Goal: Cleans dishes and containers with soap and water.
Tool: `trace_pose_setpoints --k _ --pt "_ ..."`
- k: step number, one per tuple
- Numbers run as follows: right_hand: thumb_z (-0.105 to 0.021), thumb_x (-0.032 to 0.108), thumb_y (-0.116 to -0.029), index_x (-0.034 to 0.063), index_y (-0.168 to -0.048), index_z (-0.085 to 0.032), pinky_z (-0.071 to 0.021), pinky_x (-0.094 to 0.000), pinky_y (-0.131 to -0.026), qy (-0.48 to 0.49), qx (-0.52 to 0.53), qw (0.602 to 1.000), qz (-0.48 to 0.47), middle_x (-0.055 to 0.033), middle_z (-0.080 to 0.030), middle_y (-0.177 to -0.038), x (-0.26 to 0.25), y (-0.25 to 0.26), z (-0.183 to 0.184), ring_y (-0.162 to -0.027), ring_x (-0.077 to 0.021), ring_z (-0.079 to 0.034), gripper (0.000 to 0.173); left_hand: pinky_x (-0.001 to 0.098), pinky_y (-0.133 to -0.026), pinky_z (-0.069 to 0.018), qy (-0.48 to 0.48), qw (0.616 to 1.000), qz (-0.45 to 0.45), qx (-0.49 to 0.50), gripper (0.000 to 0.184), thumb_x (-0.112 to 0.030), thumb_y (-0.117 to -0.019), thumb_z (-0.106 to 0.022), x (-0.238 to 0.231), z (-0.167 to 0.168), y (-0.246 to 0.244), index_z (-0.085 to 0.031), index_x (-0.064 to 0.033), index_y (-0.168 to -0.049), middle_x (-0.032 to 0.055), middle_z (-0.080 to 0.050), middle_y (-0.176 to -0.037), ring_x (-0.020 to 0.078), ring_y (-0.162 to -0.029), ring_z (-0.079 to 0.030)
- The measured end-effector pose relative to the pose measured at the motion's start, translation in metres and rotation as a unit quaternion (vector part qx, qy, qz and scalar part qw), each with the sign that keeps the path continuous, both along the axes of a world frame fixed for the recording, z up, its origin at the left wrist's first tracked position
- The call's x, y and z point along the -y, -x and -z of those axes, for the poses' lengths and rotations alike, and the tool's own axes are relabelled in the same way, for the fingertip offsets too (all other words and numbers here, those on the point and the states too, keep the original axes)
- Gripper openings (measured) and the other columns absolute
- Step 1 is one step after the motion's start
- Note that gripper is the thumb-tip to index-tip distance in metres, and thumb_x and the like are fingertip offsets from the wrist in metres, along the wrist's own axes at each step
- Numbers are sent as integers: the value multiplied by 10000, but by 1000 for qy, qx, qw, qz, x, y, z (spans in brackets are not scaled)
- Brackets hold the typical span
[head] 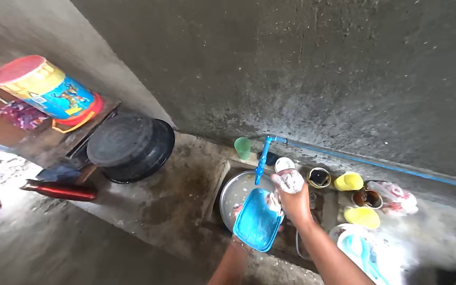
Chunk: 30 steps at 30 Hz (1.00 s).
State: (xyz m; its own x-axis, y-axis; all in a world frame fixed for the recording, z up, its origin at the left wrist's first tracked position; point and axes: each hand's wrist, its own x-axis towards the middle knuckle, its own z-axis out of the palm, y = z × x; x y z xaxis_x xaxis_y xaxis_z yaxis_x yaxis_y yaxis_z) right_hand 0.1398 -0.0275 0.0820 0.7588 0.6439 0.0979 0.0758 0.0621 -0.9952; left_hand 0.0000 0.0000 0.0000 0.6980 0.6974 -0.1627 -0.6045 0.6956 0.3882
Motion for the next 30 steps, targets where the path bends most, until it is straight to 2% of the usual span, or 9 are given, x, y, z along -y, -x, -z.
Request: trace_pose_setpoints --k 3,6,8,10,13,17,21,26,30 --pt "-648 151 -958 22 -1023 -647 -561 -173 -671 -53 -79 993 -75 75 -674 -825 4 17 -18 -703 30 -627 144 342 -880 -591 35 997 21 67 416 -466 -861 -735 -5 28 1 -734 -119 -1091 55 -745 -1047 156 -1013 -709" --pt "-411 144 -1004 -40 -1334 -551 -527 -246 -917 -24 -144 954 -261 -66 -649 -1262 12 20 -23 -1046 -56 -627 403 295 -900 -569 71 992 16 101 352 -418 -970 -537 -2 6 -5 -733 -131 -1028 17 -751 -1012 112 -1000 -701" --pt "-476 56 -940 -3 -1447 -523 -499 -261 -1013 60 -90 949 -297 -141 -548 -1401 13 20 -28 -1201 -116 -577 512 300 -871 -579 80 993 -7 81 329 -409 -980 -525 -1 -3 -7 -720 -145 -1005 8 -748 -988 107 -975 -704" --pt "-628 63 -929 70 -1471 -549 -486 -268 -1031 145 38 942 -301 -197 -540 -1381 16 20 -30 -1232 -184 -558 548 323 -847 -596 77 991 16 104 359 -485 -846 -713 -3 1 -4 -756 -171 -1014 17 -764 -990 125 -963 -724" --pt "-752 128 -881 78 -1393 -623 -491 -279 -1049 167 106 939 -280 -166 -619 -1336 20 20 -28 -1216 -168 -605 530 346 -909 -585 77 980 53 173 434 -508 -854 -704 -3 14 -3 -745 -169 -1121 29 -756 -1080 144 -1043 -714" --pt "-785 163 -856 -11 -1204 -678 -554 -221 -923 146 106 954 -238 -78 -734 -1091 22 23 -26 -991 -52 -688 404 364 -876 -597 98 978 66 174 432 -510 -842 -718 -1 16 -1 -756 -169 -1104 35 -758 -1059 156 -1013 -721" --pt "-727 265 -913 3 -1016 -697 -553 -190 -764 134 90 971 -174 -6 -705 -857 22 31 -19 -783 14 -650 283 359 -912 -583 100 969 89 206 450 -506 -863 -703 -2 15 -1 -747 -157 -1144 38 -754 -1091 159 -1044 -715" --pt "-636 102 -960 -85 -1300 -547 -534 -239 -944 156 91 966 -186 -130 -687 -1108 27 33 -25 -1015 -80 -661 398 370 -900 -590 97 976 46 187 408 -485 -871 -702 -1 15 -2 -739 -154 -1107 43 -753 -1078 169 -1046 -713" --pt "-685 51 -907 -59 -1274 -584 -554 -296 -944 198 129 948 -211 -148 -706 -1101 28 30 -23 -1015 -143 -689 397 370 -871 -593 101 979 21 173 390 -511 -900 -646 2 13 -4 -738 -167 -1060 39 -756 -1042 170 -1008 -718"
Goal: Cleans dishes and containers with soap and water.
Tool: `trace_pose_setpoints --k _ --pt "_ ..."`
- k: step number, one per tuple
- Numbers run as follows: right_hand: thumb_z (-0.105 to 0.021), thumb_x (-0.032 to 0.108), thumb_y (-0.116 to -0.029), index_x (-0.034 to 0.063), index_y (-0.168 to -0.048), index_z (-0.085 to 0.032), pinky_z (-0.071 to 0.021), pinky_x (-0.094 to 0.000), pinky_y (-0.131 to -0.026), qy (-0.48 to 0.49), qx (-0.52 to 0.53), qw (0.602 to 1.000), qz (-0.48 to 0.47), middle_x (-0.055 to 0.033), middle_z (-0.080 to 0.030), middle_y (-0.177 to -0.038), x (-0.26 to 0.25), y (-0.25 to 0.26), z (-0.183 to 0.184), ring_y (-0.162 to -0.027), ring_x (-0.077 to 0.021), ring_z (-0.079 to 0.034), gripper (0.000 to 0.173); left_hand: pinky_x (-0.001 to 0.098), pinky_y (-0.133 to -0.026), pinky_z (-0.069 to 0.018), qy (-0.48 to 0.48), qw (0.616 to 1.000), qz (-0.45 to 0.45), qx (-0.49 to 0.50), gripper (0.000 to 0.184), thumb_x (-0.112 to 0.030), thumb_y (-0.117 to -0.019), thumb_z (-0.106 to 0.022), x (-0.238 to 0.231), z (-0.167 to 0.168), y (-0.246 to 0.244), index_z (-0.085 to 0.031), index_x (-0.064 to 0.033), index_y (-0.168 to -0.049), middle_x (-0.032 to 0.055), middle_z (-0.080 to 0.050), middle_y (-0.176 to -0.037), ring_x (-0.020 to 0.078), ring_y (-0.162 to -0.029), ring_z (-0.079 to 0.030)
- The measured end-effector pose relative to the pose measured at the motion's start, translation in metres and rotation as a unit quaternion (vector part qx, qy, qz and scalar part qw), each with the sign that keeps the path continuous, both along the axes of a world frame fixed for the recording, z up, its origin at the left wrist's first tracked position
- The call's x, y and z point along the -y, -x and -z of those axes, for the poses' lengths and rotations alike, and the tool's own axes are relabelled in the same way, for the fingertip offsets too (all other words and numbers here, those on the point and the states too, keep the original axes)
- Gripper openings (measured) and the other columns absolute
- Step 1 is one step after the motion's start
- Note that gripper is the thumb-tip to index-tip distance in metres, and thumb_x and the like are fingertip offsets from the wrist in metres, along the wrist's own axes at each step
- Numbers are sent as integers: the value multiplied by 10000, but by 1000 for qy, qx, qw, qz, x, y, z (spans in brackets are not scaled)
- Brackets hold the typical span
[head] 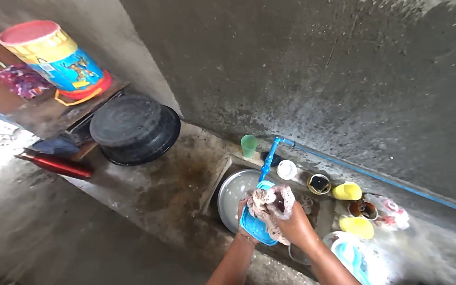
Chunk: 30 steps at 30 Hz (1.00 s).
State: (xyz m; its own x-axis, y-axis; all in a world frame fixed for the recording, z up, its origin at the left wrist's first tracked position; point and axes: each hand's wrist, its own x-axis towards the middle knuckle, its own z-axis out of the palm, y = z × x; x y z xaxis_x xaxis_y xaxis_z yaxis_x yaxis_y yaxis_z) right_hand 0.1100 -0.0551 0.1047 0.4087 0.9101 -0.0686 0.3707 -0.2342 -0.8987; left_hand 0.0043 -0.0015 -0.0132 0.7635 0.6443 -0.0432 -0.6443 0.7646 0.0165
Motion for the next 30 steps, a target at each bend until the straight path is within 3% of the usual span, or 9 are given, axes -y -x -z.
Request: trace_pose_setpoints --k 10,12,15,17,19,23,26,28,30 --pt "-753 435 -854 74 -768 -681 -501 -295 -682 -41 83 993 70 -6 -627 -727 1 -11 -5 -699 -80 -588 378 375 -834 -614 36 997 62 0 417 -485 -835 -735 -2 2 -3 -760 -137 -1064 75 -767 -1001 194 -942 -745" --pt "-750 363 -885 17 -991 -763 -545 -471 -887 -52 110 990 68 -143 -733 -995 -9 -10 8 -961 -267 -686 362 374 -861 -608 27 997 68 37 448 -503 -858 -707 -1 6 -7 -758 -138 -1113 66 -766 -1045 188 -978 -740" --pt "-664 530 -912 106 -1540 -473 -211 -719 -1184 73 154 984 -55 -212 -371 -1615 -11 0 37 -1502 -459 -301 781 369 -889 -587 38 998 33 36 459 -516 -916 -591 -1 29 -15 -712 -140 -1152 46 -746 -1093 163 -1032 -711" --pt "-547 655 -935 106 -1568 -428 -124 -698 -1221 101 213 967 -101 -232 -262 -1661 -3 21 63 -1549 -449 -188 846 272 -916 -560 -7 1000 -3 -27 497 -499 -1063 -334 -2 31 -13 -599 -121 -1247 21 -716 -1141 82 -1067 -678" --pt "-507 501 -1005 48 -1515 -496 -135 -621 -1253 56 198 974 -93 -245 -295 -1643 1 26 85 -1545 -420 -231 682 239 -847 -501 115 943 -5 -313 560 -433 -1102 -136 -1 -48 -17 -548 -70 -1213 46 -633 -997 84 -920 -616" --pt "-431 315 -1059 20 -1514 -483 -159 -551 -1271 63 151 987 6 -229 -345 -1627 -19 -1 108 -1543 -400 -248 545 367 -852 -605 -27 988 29 -146 430 -528 -935 -596 14 6 -14 -708 -166 -1138 40 -753 -1057 156 -996 -722" --pt "-534 282 -1017 -59 -1415 -564 -334 -544 -1205 20 100 995 -10 -271 -530 -1476 1 33 102 -1428 -403 -459 525 285 -828 -586 -30 929 23 -368 383 -363 -1101 -295 17 -20 8 -592 -166 -1240 6 -704 -1069 82 -973 -682" --pt "-475 352 -1050 -38 -1462 -525 -171 -615 -1253 12 97 994 -54 -236 -470 -1546 8 43 111 -1502 -382 -356 570 293 -910 -549 -76 925 32 -372 421 -257 -1125 -206 16 -7 23 -485 -103 -1400 49 -639 -1197 96 -1074 -630" --pt "-412 397 -1061 -3 -1526 -452 -82 -665 -1246 85 118 989 -39 -222 -396 -1602 -6 21 129 -1539 -378 -276 614 328 -825 -610 -34 964 19 -264 391 -420 -1020 -413 10 20 3 -672 -161 -1159 31 -747 -1053 121 -983 -716"
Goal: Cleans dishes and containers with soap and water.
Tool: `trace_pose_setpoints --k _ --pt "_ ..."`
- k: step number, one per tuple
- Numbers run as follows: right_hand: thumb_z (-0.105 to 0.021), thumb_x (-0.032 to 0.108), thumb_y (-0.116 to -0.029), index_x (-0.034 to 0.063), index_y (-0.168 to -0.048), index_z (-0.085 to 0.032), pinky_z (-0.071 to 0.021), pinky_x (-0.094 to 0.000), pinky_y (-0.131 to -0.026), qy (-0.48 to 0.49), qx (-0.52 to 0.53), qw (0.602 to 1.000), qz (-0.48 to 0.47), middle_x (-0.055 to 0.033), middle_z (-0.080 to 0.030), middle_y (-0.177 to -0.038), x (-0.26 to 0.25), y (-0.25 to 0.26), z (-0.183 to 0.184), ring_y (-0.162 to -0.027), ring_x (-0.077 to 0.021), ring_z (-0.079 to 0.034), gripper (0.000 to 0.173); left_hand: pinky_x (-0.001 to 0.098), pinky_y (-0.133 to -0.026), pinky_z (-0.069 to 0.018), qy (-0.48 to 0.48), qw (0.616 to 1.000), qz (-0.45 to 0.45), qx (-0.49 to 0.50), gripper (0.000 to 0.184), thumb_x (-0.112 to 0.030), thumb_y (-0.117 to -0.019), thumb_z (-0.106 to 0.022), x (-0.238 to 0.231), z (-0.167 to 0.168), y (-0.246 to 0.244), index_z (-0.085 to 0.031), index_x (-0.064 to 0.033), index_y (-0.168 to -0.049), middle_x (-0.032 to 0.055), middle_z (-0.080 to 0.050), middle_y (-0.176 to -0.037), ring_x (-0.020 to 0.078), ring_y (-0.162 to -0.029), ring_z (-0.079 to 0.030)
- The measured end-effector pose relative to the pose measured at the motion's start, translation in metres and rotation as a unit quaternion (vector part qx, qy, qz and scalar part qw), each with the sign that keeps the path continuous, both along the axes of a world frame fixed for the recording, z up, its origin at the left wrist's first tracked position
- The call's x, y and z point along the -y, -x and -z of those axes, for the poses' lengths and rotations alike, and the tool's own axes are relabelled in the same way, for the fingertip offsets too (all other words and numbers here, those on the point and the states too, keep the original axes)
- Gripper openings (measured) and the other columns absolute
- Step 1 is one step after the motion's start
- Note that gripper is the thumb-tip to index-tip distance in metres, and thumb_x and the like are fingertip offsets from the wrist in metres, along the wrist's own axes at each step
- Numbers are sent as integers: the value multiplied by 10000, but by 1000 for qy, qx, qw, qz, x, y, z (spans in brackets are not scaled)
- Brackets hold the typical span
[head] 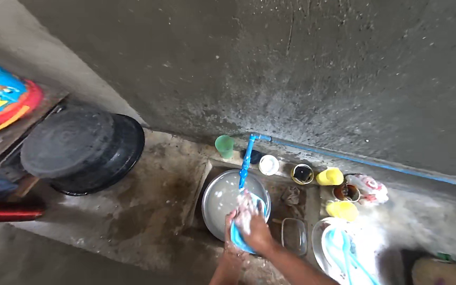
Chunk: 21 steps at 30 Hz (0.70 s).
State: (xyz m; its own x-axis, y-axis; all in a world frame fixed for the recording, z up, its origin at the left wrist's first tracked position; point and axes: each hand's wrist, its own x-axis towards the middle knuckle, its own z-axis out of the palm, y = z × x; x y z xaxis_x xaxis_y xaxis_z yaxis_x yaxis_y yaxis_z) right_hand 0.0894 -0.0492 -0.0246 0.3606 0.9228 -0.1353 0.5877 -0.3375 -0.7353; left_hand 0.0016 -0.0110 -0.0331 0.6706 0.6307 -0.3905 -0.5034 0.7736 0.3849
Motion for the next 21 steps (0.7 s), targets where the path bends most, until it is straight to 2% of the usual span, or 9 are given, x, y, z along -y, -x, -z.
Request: trace_pose_setpoints --k 1,3,6,8,11,13,17,19,21 --pt "-407 396 -1059 36 -1547 -436 -126 -646 -1250 35 -1 999 34 -208 -389 -1609 -11 -19 7 -1533 -370 -290 606 364 -844 -609 7 999 17 50 381 -465 -958 -558 0 9 -5 -712 -154 -1114 48 -753 -1039 152 -988 -720" --pt "-477 352 -1063 18 -1443 -552 -387 -529 -1166 76 -30 991 103 -234 -563 -1440 -28 -51 14 -1363 -371 -526 511 387 -809 -622 37 997 46 44 381 -491 -851 -699 2 12 -9 -746 -155 -1024 66 -763 -970 178 -931 -740" --pt "-520 309 -1066 -12 -1383 -553 -503 -506 -1035 127 -108 974 151 -227 -683 -1222 -48 -87 20 -1163 -348 -664 452 391 -749 -630 68 996 40 -30 321 -421 -910 -569 -3 3 -14 -712 -140 -967 86 -756 -909 192 -865 -745" --pt "-575 237 -1037 -28 -1310 -579 -541 -514 -952 85 -156 956 234 -220 -701 -1101 -66 -112 34 -1033 -335 -690 380 374 -741 -632 62 998 27 -15 293 -392 -919 -583 -9 1 -14 -744 -147 -933 75 -763 -893 178 -849 -751" --pt "-649 181 -982 -20 -1379 -557 -491 -558 -1032 145 -98 949 263 -270 -625 -1302 -96 -165 49 -1201 -401 -625 454 295 -699 -624 -2 998 -15 -56 269 -312 -957 -535 -14 0 -7 -743 -192 -837 15 -762 -827 93 -787 -738" --pt "-608 150 -976 -3 -1411 -549 -475 -579 -1063 239 10 955 175 -258 -516 -1465 -110 -195 62 -1302 -416 -563 464 247 -669 -608 -25 995 -35 -89 183 -351 -901 -672 -16 3 4 -762 -234 -793 -26 -757 -785 49 -745 -726" --pt "-578 32 -959 -14 -1390 -568 -486 -664 -986 389 116 914 -10 -268 -423 -1542 -134 -216 67 -1281 -494 -546 434 221 -668 -601 -19 989 -47 -136 142 -344 -874 -709 -21 11 29 -757 -261 -769 -47 -753 -764 30 -724 -721" --pt "-582 22 -960 29 -1410 -567 -502 -661 -967 403 144 902 -54 -253 -386 -1569 -143 -220 71 -1256 -501 -559 451 182 -678 -588 -41 988 -50 -142 200 -300 -937 -641 -24 14 37 -740 -280 -764 -79 -754 -770 -7 -734 -712" --pt "-539 45 -993 67 -1455 -535 -503 -658 -970 388 155 907 -56 -249 -387 -1572 -145 -223 78 -1244 -498 -572 463 169 -696 -585 -42 991 -47 -121 118 -346 -883 -722 -25 18 42 -784 -287 -802 -92 -756 -785 -19 -755 -712"
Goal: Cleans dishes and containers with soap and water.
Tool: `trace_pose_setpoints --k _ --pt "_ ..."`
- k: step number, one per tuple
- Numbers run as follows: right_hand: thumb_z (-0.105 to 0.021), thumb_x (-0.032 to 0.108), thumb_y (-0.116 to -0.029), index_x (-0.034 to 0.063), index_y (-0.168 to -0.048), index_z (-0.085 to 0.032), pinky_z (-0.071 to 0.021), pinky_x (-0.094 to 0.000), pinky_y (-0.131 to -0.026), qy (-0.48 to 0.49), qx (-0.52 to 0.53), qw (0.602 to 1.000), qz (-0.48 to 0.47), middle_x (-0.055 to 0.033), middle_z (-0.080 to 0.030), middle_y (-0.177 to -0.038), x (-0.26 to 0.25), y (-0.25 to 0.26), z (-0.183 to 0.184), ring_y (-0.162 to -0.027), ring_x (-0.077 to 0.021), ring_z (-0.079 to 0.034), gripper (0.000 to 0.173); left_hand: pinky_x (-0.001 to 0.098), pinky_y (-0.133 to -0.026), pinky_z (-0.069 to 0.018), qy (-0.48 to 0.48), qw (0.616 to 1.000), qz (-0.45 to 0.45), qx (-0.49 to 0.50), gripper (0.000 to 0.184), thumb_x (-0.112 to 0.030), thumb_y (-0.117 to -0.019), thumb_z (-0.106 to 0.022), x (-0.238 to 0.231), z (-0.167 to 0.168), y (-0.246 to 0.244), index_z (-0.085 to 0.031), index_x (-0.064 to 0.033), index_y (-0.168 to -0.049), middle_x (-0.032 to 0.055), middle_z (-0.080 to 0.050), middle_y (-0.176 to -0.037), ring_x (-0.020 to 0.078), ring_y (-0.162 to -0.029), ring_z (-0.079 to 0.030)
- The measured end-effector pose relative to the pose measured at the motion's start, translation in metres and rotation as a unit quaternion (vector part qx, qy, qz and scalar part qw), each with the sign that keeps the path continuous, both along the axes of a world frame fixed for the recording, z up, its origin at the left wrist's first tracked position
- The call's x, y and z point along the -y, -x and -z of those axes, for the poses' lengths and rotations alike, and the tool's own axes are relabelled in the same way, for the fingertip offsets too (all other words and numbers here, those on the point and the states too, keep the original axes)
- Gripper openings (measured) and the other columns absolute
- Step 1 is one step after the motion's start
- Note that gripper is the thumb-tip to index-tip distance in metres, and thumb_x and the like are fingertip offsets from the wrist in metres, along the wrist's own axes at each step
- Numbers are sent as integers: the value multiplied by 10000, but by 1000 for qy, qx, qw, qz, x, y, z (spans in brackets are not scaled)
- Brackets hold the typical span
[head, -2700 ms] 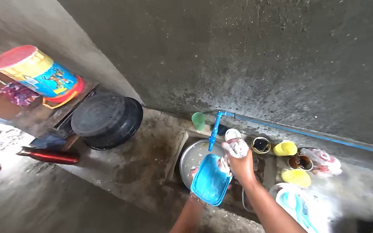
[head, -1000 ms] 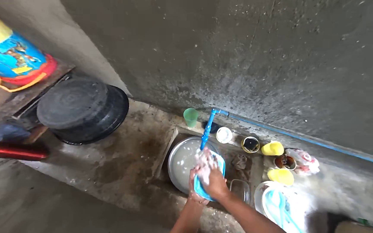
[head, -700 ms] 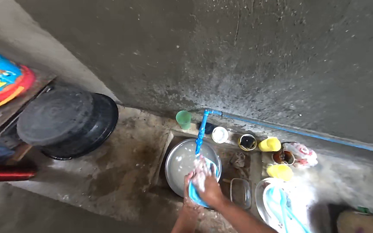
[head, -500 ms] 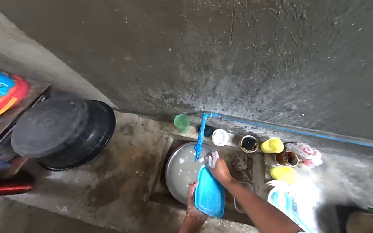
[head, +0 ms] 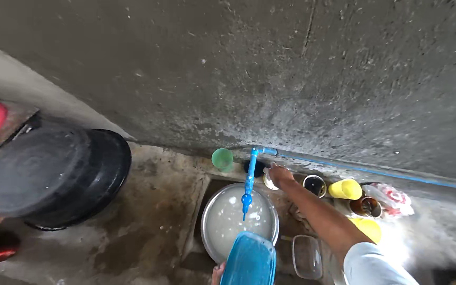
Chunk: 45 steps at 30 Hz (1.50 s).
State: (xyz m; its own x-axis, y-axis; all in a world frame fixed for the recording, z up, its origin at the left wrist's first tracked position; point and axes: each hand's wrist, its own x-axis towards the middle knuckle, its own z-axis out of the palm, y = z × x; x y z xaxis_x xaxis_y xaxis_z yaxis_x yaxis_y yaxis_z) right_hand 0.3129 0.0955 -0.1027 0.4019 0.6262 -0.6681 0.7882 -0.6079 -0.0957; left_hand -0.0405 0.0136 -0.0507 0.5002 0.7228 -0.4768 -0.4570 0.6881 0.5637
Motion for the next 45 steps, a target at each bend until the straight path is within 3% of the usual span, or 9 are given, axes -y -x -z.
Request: trace_pose_setpoints --k 6,10,14,22,26,30,35,40,45 --pt "-600 -24 -927 -43 -1384 -554 -502 -648 -971 37 7 999 -15 -264 -408 -1547 6 -7 4 -1234 -490 -577 460 197 -694 -603 58 996 11 63 116 -361 -844 -757 -1 4 0 -806 -256 -843 -66 -762 -800 13 -764 -728" --pt "-683 9 -892 -50 -1382 -551 -508 -653 -945 88 8 996 -23 -276 -403 -1547 5 -7 3 -1250 -489 -565 511 185 -666 -589 68 998 6 8 183 -274 -905 -677 0 -5 -5 -764 -255 -745 -57 -746 -737 8 -714 -715" --pt "-598 40 -966 -40 -1369 -567 -480 -701 -953 90 -6 995 -31 -291 -468 -1494 -1 -8 5 -1279 -506 -542 412 211 -699 -603 61 997 31 33 132 -399 -815 -772 0 6 1 -802 -273 -841 -62 -763 -803 18 -766 -727" --pt "-523 -34 -975 -53 -1340 -585 -488 -660 -982 10 24 999 -29 -259 -506 -1476 14 -15 6 -1258 -487 -569 370 212 -727 -609 43 995 37 78 179 -401 -860 -734 0 6 9 -817 -249 -904 -58 -774 -844 18 -803 -734" --pt "-603 114 -975 -69 -1278 -613 -496 -651 -954 -41 47 998 16 -288 -561 -1392 35 -22 -11 -1205 -486 -600 354 169 -689 -591 14 999 8 46 128 -402 -853 -745 1 1 8 -810 -291 -864 -99 -766 -813 -20 -767 -719" --pt "-522 286 -1049 34 -1404 -579 -517 -604 -962 -122 97 985 78 -241 -589 -1394 52 -14 -5 -1179 -439 -642 439 204 -638 -595 56 998 -15 1 120 -361 -827 -752 4 -6 -2 -759 -275 -743 -56 -747 -737 18 -700 -716" --pt "-651 297 -968 72 -1480 -521 -482 -607 -1030 -17 13 994 107 -213 -567 -1432 59 0 -7 -1275 -410 -586 574 250 -649 -615 81 995 3 52 152 -401 -759 -810 2 -9 -4 -790 -254 -789 -33 -758 -763 58 -717 -734" --pt "-734 168 -910 8 -1458 -418 -505 -551 -1019 -219 -95 940 242 -255 -639 -1259 64 -17 -12 -1171 -392 -639 653 257 -657 -618 64 997 -12 50 198 -434 -778 -792 4 2 -2 -789 -240 -820 -30 -757 -777 59 -726 -734" --pt "-569 45 -966 -78 -1403 -505 -416 -451 -1156 -357 -100 911 180 -348 -413 -1497 52 -20 4 -1383 -406 -473 459 244 -644 -610 85 995 -29 32 144 -363 -837 -728 8 -6 -4 -761 -251 -753 -26 -751 -750 52 -714 -727"
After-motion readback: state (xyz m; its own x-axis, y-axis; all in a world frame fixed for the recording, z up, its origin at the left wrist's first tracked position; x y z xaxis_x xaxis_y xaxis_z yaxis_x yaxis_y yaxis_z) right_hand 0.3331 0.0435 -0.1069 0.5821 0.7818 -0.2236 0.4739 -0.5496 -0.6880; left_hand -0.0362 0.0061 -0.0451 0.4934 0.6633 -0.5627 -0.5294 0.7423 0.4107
